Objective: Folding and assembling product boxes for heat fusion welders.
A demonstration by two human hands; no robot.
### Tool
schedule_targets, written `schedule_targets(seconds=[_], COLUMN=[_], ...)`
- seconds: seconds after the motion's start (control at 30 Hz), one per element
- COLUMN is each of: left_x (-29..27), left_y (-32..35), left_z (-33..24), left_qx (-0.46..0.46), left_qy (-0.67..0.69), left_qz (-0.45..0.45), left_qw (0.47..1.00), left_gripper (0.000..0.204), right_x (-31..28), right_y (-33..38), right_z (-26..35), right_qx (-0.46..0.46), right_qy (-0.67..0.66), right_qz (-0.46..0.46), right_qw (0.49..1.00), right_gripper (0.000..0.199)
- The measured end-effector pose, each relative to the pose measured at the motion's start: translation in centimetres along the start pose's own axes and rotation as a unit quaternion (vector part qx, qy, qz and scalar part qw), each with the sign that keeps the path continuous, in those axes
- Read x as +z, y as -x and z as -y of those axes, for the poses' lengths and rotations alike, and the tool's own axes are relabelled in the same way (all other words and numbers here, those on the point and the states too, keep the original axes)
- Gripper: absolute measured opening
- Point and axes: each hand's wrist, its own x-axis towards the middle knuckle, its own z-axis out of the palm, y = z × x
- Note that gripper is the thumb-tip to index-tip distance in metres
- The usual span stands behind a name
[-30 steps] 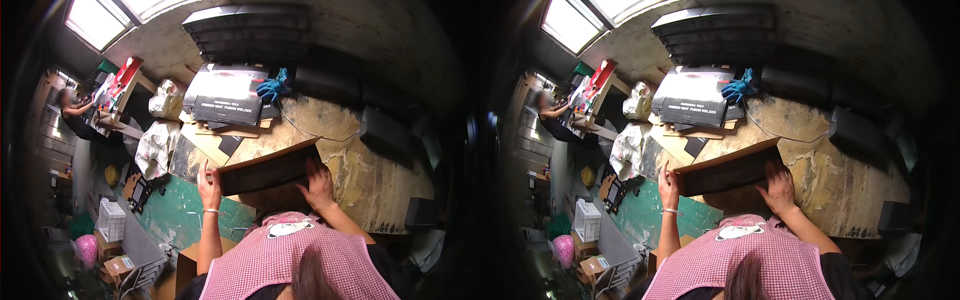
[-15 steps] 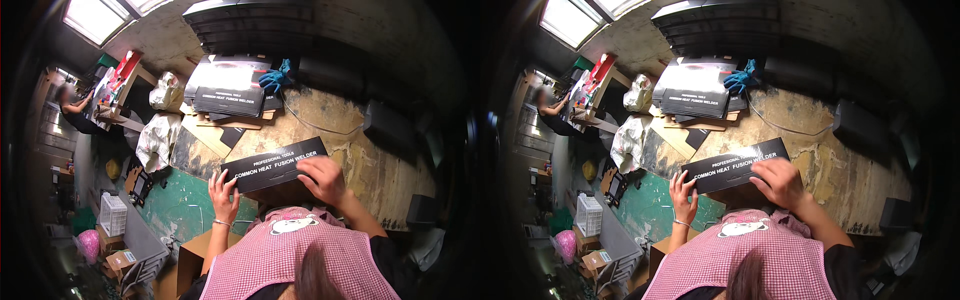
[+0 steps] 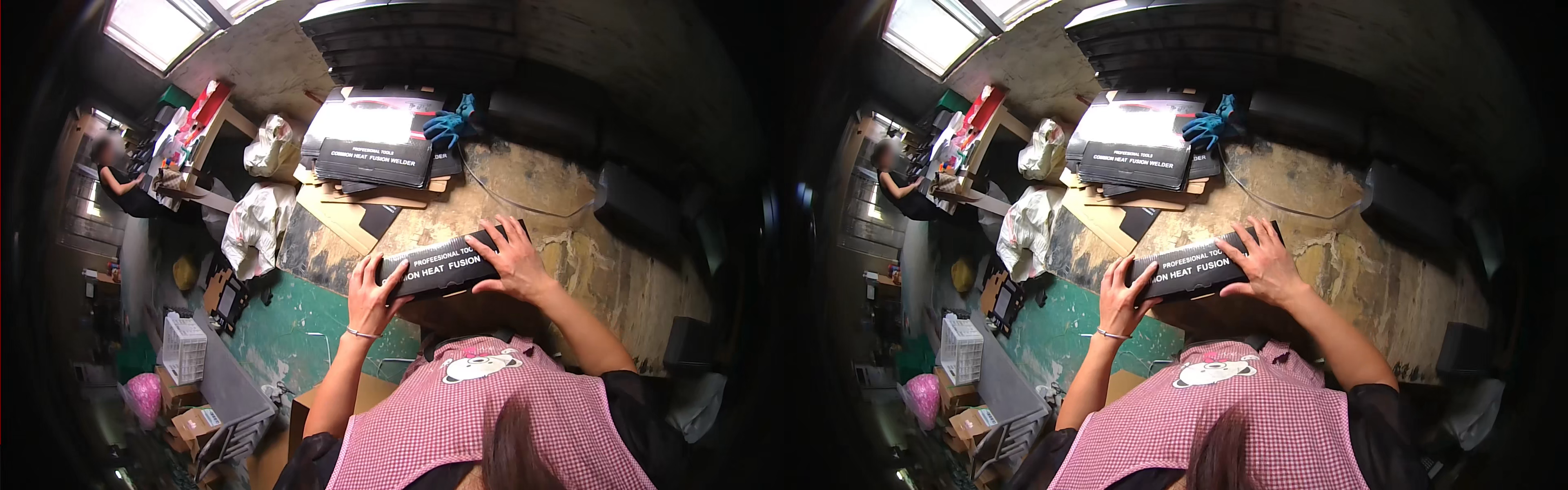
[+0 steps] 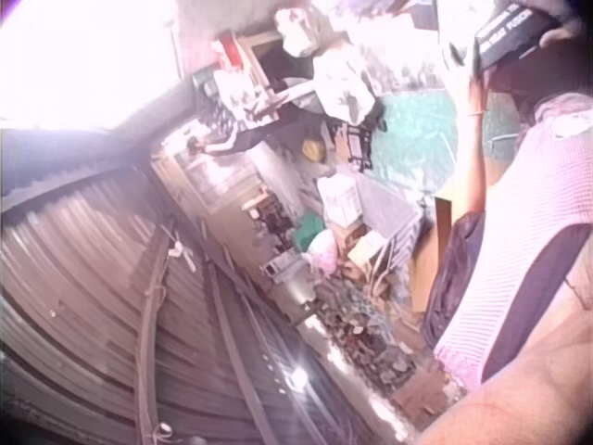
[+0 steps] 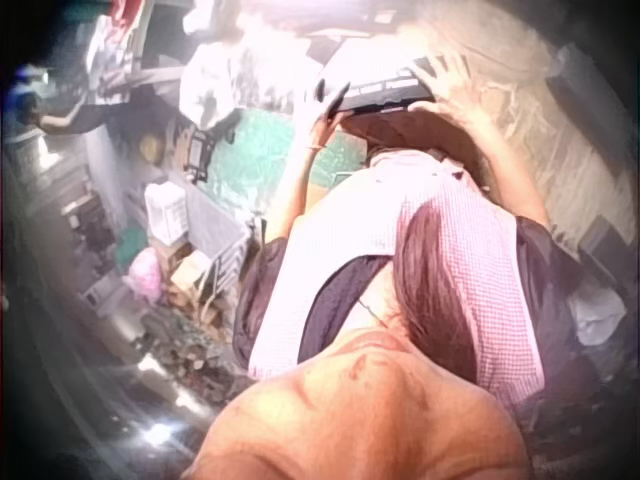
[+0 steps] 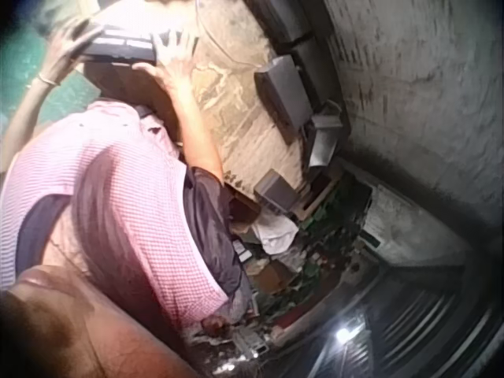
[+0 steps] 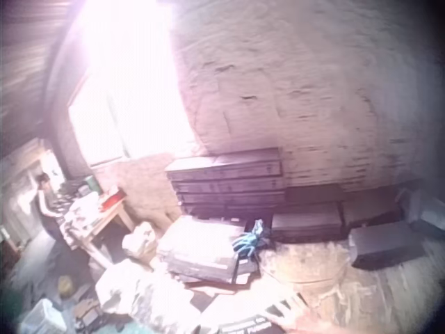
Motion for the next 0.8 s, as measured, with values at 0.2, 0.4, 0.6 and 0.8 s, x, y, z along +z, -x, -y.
schedule_targets(seconds=[0.2,0.4,0.6,0.8], left_x=[-0.1,0.8,-1.3,1.7], left_y=[0.2,0.6,-3.6,-7.4], left_z=[-0.6,-0.7,-6.1,-7.7], left_qx=[0.016,0.024,0.101,0.072], left_qy=[-0.020,-0.055,0.022,0.037], left_qz=[0.029,0.059,0.149,0.123], left_qw=[0.999,0.996,0.983,0.989], left_gripper=[0.082,0.086,0.119,0.120], right_x=[1.1,2.8,4.1,4.1], right_y=[1.1,4.5,3.7,2.9], right_z=[0.3,6.6,9.4,10.5], right_qx=[0.015,0.069,0.338,0.437], right_qy=[-0.005,-0.101,-0.452,-0.489], right_qz=[-0.024,-0.165,-0.158,-0.124], right_qw=[1.000,0.979,0.811,0.745], right_gripper=[0.084,0.031,0.011,0.019])
